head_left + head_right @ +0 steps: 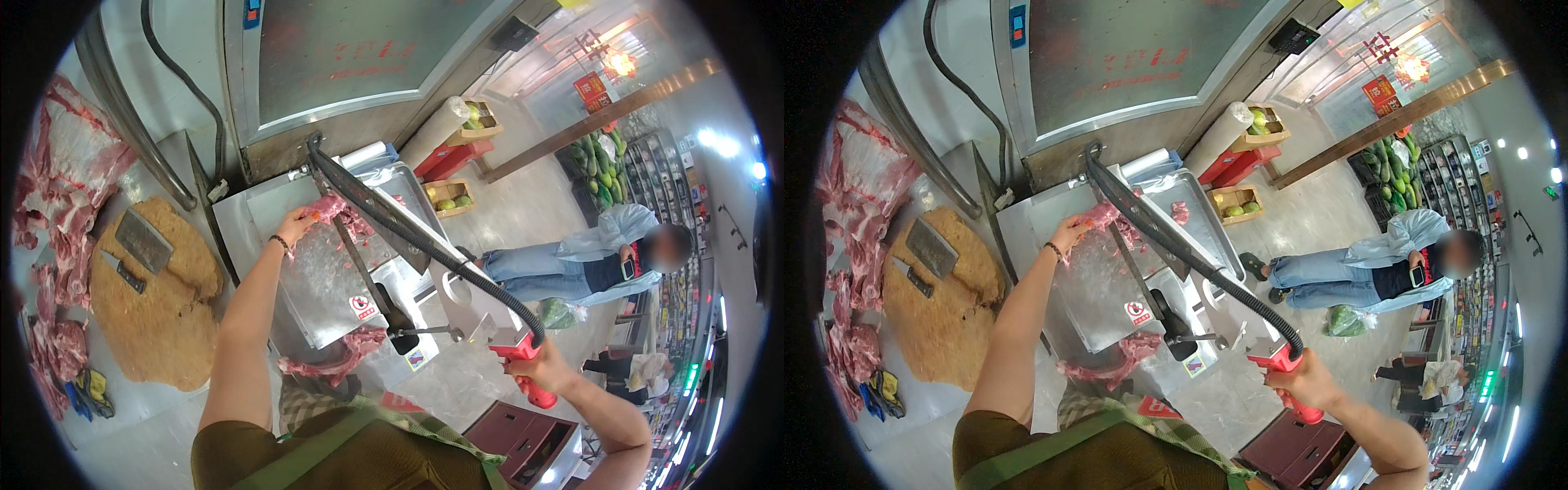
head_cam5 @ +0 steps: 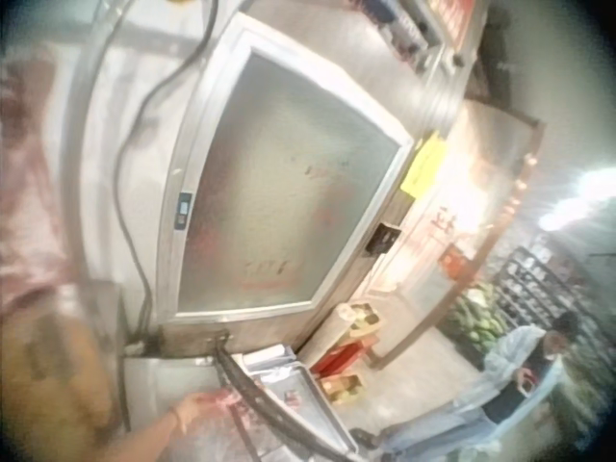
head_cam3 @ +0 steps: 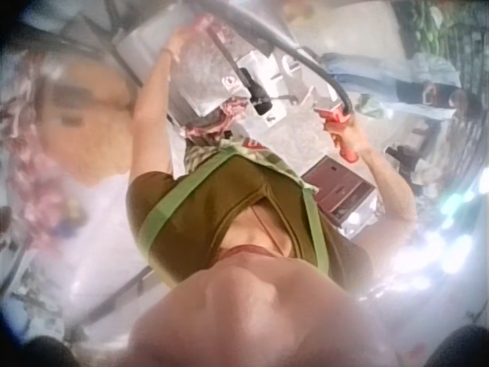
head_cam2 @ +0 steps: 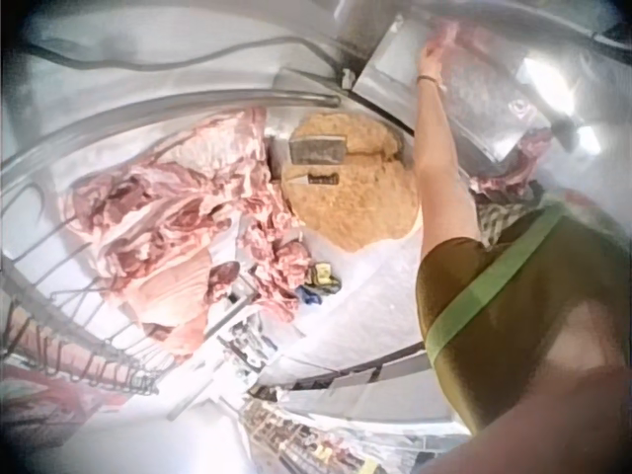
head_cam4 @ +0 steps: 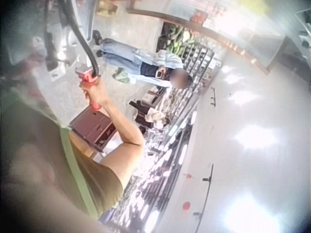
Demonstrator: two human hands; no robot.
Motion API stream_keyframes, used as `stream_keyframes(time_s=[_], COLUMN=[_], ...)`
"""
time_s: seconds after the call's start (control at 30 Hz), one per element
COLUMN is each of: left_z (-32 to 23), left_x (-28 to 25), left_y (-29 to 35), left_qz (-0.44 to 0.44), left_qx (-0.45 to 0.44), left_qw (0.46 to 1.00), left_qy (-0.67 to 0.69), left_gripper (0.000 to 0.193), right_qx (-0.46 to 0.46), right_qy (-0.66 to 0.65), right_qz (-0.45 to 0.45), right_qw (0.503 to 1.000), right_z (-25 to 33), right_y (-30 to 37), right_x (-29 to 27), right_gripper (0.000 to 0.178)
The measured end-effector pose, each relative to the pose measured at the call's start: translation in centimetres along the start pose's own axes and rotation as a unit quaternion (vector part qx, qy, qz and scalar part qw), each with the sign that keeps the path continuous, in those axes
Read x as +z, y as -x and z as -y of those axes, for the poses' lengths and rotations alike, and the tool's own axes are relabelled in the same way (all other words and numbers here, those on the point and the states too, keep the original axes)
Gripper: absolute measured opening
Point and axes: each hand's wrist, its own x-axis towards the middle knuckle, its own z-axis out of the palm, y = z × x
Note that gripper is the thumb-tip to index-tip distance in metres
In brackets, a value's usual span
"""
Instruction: The person cuts pieces of raw meat using a manual slicer, puts the pieces into a plastic bag, weighs the bag on a digital scale, and hands it to a customer.
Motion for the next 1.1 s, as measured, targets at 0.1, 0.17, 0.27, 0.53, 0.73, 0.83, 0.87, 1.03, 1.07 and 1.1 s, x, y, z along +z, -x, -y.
stream_keyframes(time_s=[0.1, 0.17, 0.27, 0.53, 0.73, 0.83, 0.87, 1.03, 1.07, 1.1], left_z=[-1.6, -1.5, -1.7, -2.4, -1.1, -2.6, -2.8, -1.1, -1.0, -0.9], left_x=[-1.1, -1.6, -1.2, -0.3, 2.3, 1.7, 1.7, 1.1, 1.8, 2.4], left_y=[0.4, 0.6, 0.4, 1.2, 1.6, 0.6, 0.3, 0.0, 0.2, 0.4], left_qz=[-0.021, -0.015, -0.021, -0.041, -0.099, -0.142, -0.152, -0.166, -0.177, -0.188], left_qx=[-0.056, -0.051, -0.049, -0.022, 0.067, 0.083, 0.076, 0.028, 0.002, -0.024], left_qw=[0.998, 0.998, 0.999, 0.997, 0.985, 0.958, 0.949, 0.965, 0.966, 0.966], left_qy=[0.032, 0.017, 0.003, -0.064, -0.125, -0.235, -0.265, -0.200, -0.187, -0.174], left_gripper=[0.016, 0.015, 0.015, 0.019, 0.023, 0.029, 0.032, 0.039, 0.038, 0.038], right_qx=[0.015, 0.015, 0.025, -0.067, -0.082, -0.159, -0.172, -0.240, -0.248, -0.230], right_qy=[0.027, 0.036, 0.019, -0.006, 0.027, 0.037, 0.066, 0.104, 0.095, 0.109], right_qz=[0.005, 0.001, 0.009, -0.015, -0.039, -0.055, -0.076, -0.128, -0.143, -0.129], right_qw=[1.000, 0.999, 0.999, 0.998, 0.995, 0.985, 0.980, 0.957, 0.954, 0.958], right_z=[3.4, 4.3, 4.0, -8.2, -23.2, -27.3, -29.5, -34.7, -35.4, -35.9], right_y=[0.7, 1.0, 0.7, -3.8, -11.5, -15.1, -16.5, -22.4, -23.1, -23.9], right_x=[-0.7, -0.6, -0.7, 2.0, 5.9, 7.7, 8.8, 11.5, 12.3, 12.7], right_gripper=[0.010, 0.011, 0.012, 0.012, 0.023, 0.025, 0.026, 0.028, 0.028, 0.028])
